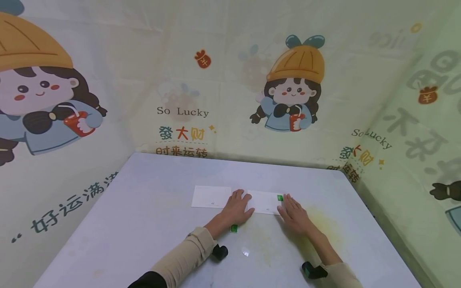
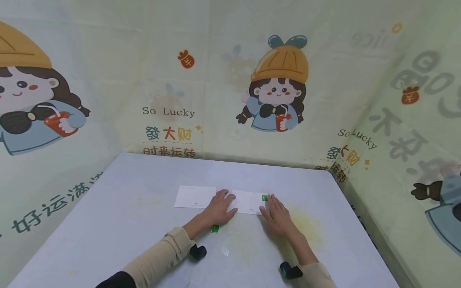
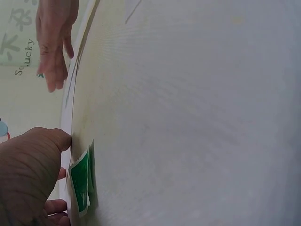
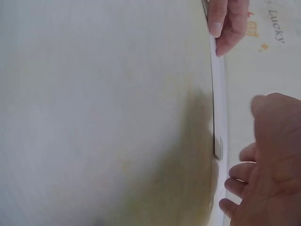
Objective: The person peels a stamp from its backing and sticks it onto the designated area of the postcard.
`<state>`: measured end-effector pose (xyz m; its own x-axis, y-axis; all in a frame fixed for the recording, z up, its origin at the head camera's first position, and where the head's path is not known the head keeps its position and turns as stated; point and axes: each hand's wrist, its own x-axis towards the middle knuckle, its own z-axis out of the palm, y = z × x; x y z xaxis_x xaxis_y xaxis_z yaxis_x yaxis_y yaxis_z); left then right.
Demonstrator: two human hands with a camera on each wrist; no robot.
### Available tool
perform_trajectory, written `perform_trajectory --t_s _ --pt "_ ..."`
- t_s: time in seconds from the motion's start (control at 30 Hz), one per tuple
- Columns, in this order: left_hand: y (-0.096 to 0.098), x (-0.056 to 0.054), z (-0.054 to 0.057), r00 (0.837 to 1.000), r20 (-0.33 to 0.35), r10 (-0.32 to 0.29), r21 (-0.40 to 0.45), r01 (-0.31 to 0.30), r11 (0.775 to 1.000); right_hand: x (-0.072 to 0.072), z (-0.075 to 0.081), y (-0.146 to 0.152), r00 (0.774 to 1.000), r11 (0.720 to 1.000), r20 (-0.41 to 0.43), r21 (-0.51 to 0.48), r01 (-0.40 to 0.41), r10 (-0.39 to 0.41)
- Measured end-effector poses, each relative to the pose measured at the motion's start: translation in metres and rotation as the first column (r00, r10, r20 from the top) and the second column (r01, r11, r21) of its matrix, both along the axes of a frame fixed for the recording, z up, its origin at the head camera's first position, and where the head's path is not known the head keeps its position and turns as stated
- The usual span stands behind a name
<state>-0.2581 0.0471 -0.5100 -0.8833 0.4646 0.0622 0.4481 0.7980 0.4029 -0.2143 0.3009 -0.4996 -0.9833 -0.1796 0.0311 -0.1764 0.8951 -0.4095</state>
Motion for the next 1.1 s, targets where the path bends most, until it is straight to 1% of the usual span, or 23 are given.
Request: perform_trajectory --t_s 0.03,0.13,0.23,0.3,0.4,0.47,0.57,0.67,0.87,0.97,1.1 --pt "0.000 0.000 0.000 1.000 0.001 0.000 -0.003 0.000 1.000 0.001 0.000 -0.001 1.000 1.000 -0.003 -0.031 0.007 -0.007" --pt "0.000 -0.001 -0.001 1.000 0.002 0.000 -0.004 0.000 1.000 0.004 0.003 -0.003 0.999 0.991 -0.045 -0.132 0.018 -0.024" --pt "0.000 0.000 -0.001 1.000 0.010 0.001 -0.005 -0.001 1.000 0.007 0.007 -0.004 0.994 0.971 -0.085 -0.237 0.043 -0.065" --pt "-0.001 0.000 -0.001 1.000 0.008 0.002 -0.001 -0.002 1.000 0.008 0.010 -0.005 0.991 0.954 -0.091 -0.291 0.066 -0.096" --pt "-0.001 0.000 -0.001 1.000 0.002 0.004 -0.002 -0.004 1.000 0.011 0.014 -0.006 0.988 0.932 -0.071 -0.349 0.101 -0.133" --pt "-0.001 0.000 -0.002 1.000 -0.001 0.002 0.000 -0.002 1.000 0.012 0.016 -0.007 0.987 0.921 -0.061 -0.371 0.117 -0.150" --pt "-0.001 0.000 -0.002 1.000 -0.009 -0.006 0.004 0.006 1.000 0.015 0.018 -0.010 0.983 0.905 -0.067 -0.405 0.131 -0.172" --pt "-0.003 0.000 -0.002 1.000 -0.018 -0.012 0.020 0.013 1.000 0.016 0.018 -0.013 0.979 0.890 -0.085 -0.437 0.131 -0.186" --pt "-0.004 0.000 -0.004 1.000 -0.020 -0.005 0.088 0.006 0.996 0.019 0.021 -0.019 0.975 0.845 -0.105 -0.523 0.115 -0.198" --pt "-0.004 0.000 -0.006 1.000 -0.026 -0.004 0.119 0.007 0.993 0.023 0.022 -0.021 0.970 0.814 -0.141 -0.575 0.085 -0.200" --pt "-0.005 0.000 -0.006 0.999 -0.050 -0.010 0.148 0.017 0.989 0.028 0.025 -0.024 0.957 0.773 -0.218 -0.634 0.009 -0.190"
